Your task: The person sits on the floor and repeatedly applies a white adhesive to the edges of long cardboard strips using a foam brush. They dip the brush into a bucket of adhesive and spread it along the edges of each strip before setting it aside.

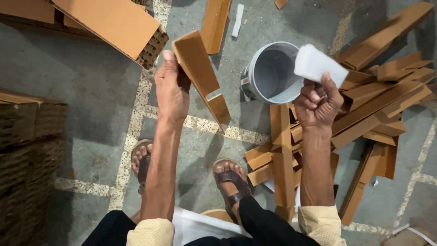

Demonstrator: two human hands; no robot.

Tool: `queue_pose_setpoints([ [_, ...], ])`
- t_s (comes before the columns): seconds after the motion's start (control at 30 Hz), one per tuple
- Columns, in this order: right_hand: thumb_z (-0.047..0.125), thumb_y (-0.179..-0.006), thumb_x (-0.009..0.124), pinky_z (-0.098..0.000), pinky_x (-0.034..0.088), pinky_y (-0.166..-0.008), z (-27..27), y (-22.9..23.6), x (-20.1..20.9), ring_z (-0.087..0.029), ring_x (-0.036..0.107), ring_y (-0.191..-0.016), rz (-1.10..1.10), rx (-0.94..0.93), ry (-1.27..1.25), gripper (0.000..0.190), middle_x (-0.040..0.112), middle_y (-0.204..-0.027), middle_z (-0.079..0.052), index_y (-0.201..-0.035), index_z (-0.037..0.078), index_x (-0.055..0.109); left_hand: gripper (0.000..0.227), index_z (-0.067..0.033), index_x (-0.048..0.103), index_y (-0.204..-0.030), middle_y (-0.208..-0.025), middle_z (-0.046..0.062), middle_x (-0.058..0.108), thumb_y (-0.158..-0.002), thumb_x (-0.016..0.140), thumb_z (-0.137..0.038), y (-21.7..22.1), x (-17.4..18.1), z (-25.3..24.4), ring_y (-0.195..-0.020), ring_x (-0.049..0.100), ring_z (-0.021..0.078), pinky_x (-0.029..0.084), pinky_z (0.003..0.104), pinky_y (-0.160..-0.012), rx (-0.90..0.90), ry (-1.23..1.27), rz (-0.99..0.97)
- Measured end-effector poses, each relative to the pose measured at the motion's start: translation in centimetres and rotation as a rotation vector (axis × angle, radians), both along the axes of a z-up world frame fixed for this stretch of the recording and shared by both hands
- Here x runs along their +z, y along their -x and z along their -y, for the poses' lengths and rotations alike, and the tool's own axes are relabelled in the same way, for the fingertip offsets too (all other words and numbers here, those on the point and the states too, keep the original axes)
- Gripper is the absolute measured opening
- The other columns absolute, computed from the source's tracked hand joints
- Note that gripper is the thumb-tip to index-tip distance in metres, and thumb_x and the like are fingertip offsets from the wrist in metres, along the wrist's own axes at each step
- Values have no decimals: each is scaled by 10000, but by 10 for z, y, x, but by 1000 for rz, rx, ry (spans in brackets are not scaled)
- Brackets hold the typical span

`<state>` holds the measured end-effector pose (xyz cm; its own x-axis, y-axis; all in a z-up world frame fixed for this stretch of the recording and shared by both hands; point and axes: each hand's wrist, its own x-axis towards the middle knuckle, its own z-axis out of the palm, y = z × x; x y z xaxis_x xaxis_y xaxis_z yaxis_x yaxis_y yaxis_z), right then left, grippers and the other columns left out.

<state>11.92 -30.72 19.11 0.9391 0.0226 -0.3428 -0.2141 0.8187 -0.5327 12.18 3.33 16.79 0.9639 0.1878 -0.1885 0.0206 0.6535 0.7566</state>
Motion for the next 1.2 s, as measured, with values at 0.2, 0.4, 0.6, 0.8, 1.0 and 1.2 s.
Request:
queue_pose_setpoints([
  [0.2,103,-1034,689,-219,493,-419,-74,8,49,-98,625,-533,470,16,498,89,681,-780,-62,-1031,15,701,456,-24,742,-1078,-941,32,720,-1141,496,-403,7,-7,8,-841,646,100,570,308,-835,-64,-172,109],
  [0.4,42,-963,718,-265,610,-583,-140,13,63,-132,721,-685,755,60,1192,149,746,-871,-103,-1096,-22,703,434,-12,738,-1195,-995,43,732,-1131,508,-375,10,3,16,-865,636,98,558,311,-829,-89,-176,99],
  [0.6,3,-924,766,-326,664,-815,-160,23,77,-243,781,-925,1030,-12,1603,180,761,-1030,-152,-1087,-30,697,413,-31,709,-1275,-1274,118,711,-1105,532,-363,13,-1,19,-1092,711,180,593,350,-1031,-88,-252,92],
  [0.8,12,-880,773,-281,583,-660,-155,42,56,-171,736,-734,780,56,1597,161,765,-907,-118,-1036,3,733,564,-79,607,-1438,-1378,167,692,-1031,586,-468,27,-60,33,-1189,671,297,542,458,-1100,-218,-431,35],
  [1.0,89,-906,795,-277,564,-584,-143,47,3,-116,698,-660,563,94,1552,141,746,-799,-74,-1001,7,731,886,-28,345,-1552,-1472,241,496,-884,701,-490,98,-141,61,-1346,502,340,428,455,-1118,-440,-477,78],
  [1.2,133,-951,783,-274,564,-600,-131,37,10,-127,680,-708,443,167,1470,204,730,-850,-66,-1080,-8,709,361,-9,610,-1289,-1116,196,717,-980,541,-182,126,-173,86,-1013,713,297,598,413,-918,-433,-722,-312],
])
